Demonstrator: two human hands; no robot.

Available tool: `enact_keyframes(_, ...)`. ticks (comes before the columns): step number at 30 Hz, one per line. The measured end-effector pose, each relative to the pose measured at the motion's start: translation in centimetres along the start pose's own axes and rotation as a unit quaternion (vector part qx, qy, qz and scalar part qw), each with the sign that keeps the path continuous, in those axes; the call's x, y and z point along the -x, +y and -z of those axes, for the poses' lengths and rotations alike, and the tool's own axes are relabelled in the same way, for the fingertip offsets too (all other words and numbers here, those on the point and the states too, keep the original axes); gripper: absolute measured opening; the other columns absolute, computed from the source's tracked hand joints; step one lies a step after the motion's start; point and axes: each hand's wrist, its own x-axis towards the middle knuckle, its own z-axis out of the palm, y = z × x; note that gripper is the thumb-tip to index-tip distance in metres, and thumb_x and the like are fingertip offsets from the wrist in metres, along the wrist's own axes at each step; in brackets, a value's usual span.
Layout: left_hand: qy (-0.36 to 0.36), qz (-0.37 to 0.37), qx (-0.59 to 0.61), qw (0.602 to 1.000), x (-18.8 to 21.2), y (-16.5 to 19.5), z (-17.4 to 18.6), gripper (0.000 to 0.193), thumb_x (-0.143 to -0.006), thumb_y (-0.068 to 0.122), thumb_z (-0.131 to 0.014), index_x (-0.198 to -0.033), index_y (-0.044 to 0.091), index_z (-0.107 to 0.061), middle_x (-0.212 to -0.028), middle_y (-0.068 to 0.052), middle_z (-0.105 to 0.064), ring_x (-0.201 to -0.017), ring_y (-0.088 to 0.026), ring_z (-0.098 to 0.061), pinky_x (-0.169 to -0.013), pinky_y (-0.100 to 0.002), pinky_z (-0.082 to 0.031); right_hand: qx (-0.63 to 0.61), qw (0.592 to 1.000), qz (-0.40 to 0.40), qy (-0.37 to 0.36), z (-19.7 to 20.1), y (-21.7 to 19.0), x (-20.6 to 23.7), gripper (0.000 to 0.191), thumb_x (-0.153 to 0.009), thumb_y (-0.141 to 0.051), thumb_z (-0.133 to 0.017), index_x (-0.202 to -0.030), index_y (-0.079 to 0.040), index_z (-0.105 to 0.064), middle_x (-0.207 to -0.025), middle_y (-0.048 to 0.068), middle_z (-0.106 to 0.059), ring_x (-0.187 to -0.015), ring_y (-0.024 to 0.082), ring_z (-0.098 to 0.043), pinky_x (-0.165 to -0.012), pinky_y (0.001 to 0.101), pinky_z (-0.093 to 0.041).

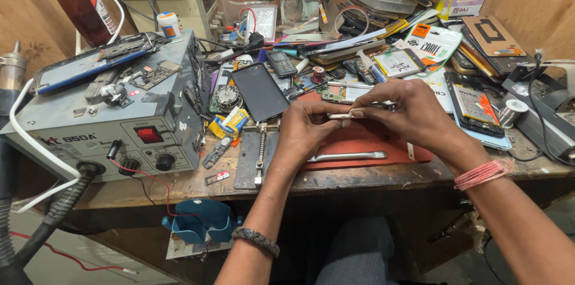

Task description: The person uses a metal prying tool to carefully separate the screen assembly from the frame of a white smartphone. They work along the edges of the device, lifting the screen slightly to detach it from the body.

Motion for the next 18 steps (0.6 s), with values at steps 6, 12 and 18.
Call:
enact_keyframes(6, -0.003, 0.039, -0.036, 0.999, 0.1, 0.3, -0.1, 0.025, -0.079, 0.014, -0.084, -0.104, 0.018, -0.084, -0.085, -0.002, -0.082, -0.072, -0.008, -0.069, -0.066, -0.025, -0.056, -0.047, 0.992, -0.118, 0.011, 0.1, 1.1, 0.2, 0.019, -0.087, -0.021, -0.079, -0.103, -0.011, -0.082, -0.087, 0.007, -0.08, -0.077, 0.014, -0.07, -0.07, 0.0317, -0.055)
enact_keyframes(12, 0.012, -0.003, 0.001, 1.0, 0.0, 0.2, -0.4, 0.024, -0.08, 0.011, -0.081, -0.104, 0.015, -0.083, -0.092, -0.002, -0.082, -0.082, -0.007, -0.076, -0.076, -0.024, -0.062, 0.005, 0.954, -0.275, 0.122, 2.2, 4.0, 1.8, 0.028, -0.09, -0.019, -0.074, -0.117, -0.01, -0.079, -0.093, 0.012, -0.079, -0.075, 0.018, -0.07, -0.07, 0.036, -0.055)
enact_keyframes(18, 0.039, -0.006, 0.011, 0.999, 0.0, 0.2, -0.5, 0.023, -0.08, 0.01, -0.081, -0.102, 0.011, -0.081, -0.093, -0.003, -0.082, -0.085, -0.01, -0.078, -0.076, -0.025, -0.063, 0.132, 0.962, -0.223, 0.082, 2.1, 5.8, 2.4, 0.028, -0.083, -0.023, -0.078, -0.104, -0.005, -0.081, -0.093, 0.023, -0.076, -0.086, 0.036, -0.075, -0.086, 0.0428, -0.057)
